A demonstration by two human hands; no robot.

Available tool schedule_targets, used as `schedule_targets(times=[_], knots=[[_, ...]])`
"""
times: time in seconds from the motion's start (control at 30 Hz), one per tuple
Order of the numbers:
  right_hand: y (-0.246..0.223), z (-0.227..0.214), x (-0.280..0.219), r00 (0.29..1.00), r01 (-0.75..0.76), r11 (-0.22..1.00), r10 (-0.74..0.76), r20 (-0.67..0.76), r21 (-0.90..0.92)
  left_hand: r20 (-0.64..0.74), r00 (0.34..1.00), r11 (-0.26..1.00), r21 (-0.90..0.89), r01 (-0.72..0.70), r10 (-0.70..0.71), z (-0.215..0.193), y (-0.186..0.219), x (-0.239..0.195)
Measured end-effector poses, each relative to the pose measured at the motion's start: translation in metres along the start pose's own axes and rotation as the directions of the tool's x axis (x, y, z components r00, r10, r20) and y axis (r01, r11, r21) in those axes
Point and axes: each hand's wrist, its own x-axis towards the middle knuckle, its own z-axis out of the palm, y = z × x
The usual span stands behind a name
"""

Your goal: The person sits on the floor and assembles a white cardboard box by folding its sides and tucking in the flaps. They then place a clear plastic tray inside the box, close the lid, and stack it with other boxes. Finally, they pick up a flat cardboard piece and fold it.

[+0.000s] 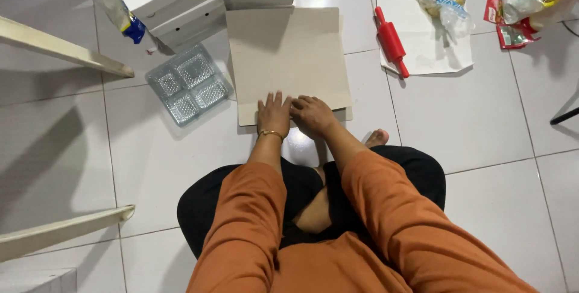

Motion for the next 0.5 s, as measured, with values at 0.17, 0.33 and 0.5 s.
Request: schedule_targets(times=[0.17,0.33,0.5], knots=[[0.033,0.042,-0.006,0.988,-0.148,0.989,0.148,0.037,-0.012,-0.032,0.999,1.000,-0.013,-0.024,0.023,0.045,-0.016,0.029],[0.042,0.035,-0.004,0.965,-0.253,0.967,0.254,0.061,-0.019,-0.069,0.998,1.000,-0.027,-0.011,0.010,0.034,-0.023,0.030],[0.017,-0.025,0.005,0.951,-0.228,0.935,0.274,0.142,-0.273,0.036,0.999,1.000,-0.013,-0.002,0.002,0.007,-0.018,0.028]])
